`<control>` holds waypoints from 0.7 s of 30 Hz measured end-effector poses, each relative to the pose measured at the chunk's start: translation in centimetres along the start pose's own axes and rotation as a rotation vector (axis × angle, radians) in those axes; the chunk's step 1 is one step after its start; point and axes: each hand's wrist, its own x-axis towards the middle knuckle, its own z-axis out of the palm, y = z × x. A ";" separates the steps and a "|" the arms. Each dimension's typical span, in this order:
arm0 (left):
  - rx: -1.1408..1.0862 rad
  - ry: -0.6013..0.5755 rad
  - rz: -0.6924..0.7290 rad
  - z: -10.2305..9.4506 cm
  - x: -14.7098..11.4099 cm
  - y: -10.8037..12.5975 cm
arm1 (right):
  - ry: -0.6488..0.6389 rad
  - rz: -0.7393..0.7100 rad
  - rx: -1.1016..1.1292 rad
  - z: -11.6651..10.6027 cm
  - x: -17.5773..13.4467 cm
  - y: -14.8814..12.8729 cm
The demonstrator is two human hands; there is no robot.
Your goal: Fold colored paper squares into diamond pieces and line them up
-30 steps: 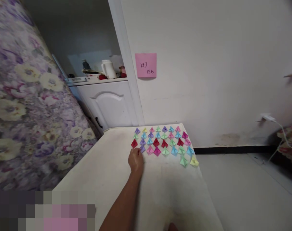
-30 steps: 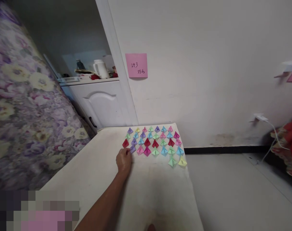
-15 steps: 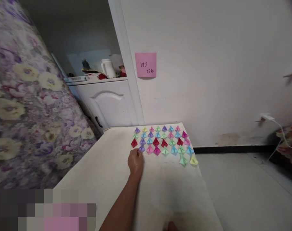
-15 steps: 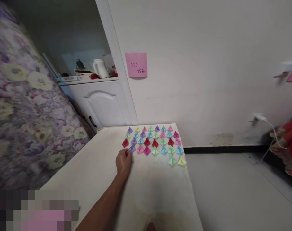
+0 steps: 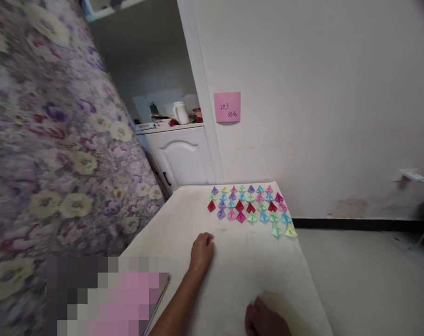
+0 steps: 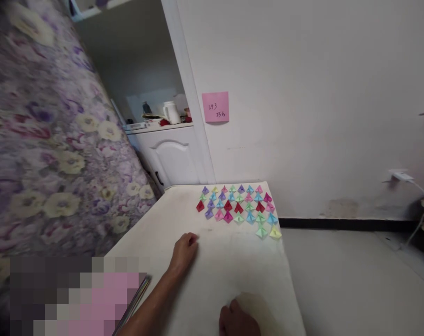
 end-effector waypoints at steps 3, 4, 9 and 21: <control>-0.003 -0.057 0.008 -2.6 -2.6 -0.4 | 0.093 -0.052 0.008 0.1 -0.9 0.0; -0.004 -0.066 0.010 -3.6 -3.5 -0.6 | 0.115 -0.061 0.015 0.0 -1.2 -0.1; 0.000 -0.013 -0.033 -9.4 -8.4 -2.8 | 0.187 -0.103 0.046 -0.1 -2.4 -0.2; 0.225 0.037 -0.179 -14.7 -16.4 -11.3 | 0.249 -0.163 0.015 1.2 -2.3 0.3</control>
